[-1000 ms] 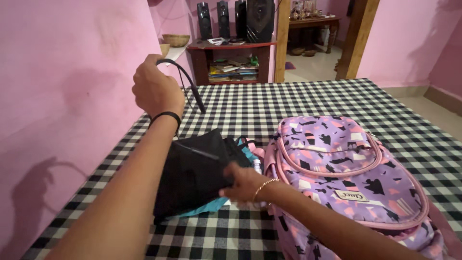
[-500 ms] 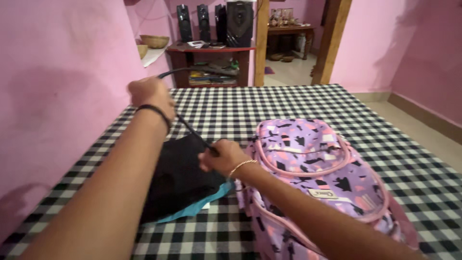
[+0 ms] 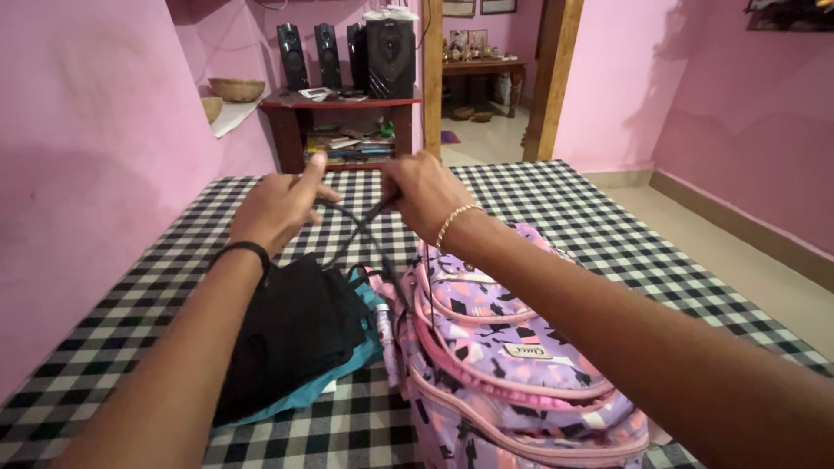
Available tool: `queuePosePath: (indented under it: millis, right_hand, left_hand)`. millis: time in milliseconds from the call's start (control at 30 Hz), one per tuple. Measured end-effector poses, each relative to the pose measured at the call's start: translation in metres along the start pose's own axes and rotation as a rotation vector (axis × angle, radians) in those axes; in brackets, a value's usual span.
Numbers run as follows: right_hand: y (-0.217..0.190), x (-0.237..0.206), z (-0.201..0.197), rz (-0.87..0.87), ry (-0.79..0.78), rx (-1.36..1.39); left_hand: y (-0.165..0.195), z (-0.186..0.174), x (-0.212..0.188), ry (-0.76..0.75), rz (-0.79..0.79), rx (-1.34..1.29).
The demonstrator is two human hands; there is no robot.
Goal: The person unpacks a pink patterned backpack placed on a checkered bedspread. They remove a black pouch, a notebook, a yellow bottle, a small pink pouch, and other small items, placing them on the bed.
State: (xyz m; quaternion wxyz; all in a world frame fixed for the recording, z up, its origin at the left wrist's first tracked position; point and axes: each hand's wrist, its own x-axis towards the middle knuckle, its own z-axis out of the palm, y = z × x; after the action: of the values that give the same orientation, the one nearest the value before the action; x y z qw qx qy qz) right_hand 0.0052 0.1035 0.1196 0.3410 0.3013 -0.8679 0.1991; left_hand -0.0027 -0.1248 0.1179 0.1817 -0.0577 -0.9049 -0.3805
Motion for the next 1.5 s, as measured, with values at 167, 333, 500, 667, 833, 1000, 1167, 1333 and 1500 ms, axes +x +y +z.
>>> queuePosePath:
  millis: [167, 333, 500, 667, 833, 1000, 1167, 1333, 1500]
  right_hand:
    - [-0.032, 0.025, -0.001, -0.157, 0.155, -0.026]
    - [-0.03, 0.04, -0.001, -0.257, 0.232, 0.048]
    - [-0.012, 0.022, 0.024, 0.093, 0.094, 0.108]
    - [-0.012, 0.02, 0.066, 0.02, 0.141, 0.263]
    - [-0.024, 0.022, 0.097, -0.03, 0.084, 0.325]
    - [-0.005, -0.012, 0.119, 0.17, -0.362, 0.26]
    - [0.039, -0.067, 0.132, -0.018, -0.773, -0.051]
    - [0.063, -0.12, 0.102, -0.038, -1.173, -0.203]
    - [0.064, -0.144, 0.046, 0.113, -1.322, -0.117]
  left_hand:
    - [0.018, -0.015, 0.027, -0.123, 0.135, 0.115]
    - [-0.007, -0.032, 0.028, -0.338, 0.175, -0.209]
    - [-0.02, -0.041, 0.01, -0.282, 0.06, -0.335]
    - [-0.008, -0.028, -0.007, -0.377, 0.04, 0.263]
    - [-0.027, -0.023, -0.014, -0.149, -0.009, 0.675]
    - [-0.082, 0.0, -0.029, 0.084, -0.22, 0.751]
    - [-0.113, 0.052, -0.045, -0.139, -0.576, 0.7]
    - [-0.103, 0.092, -0.042, -0.022, -0.553, 0.923]
    - [-0.06, 0.099, -0.039, 0.007, -0.464, 0.974]
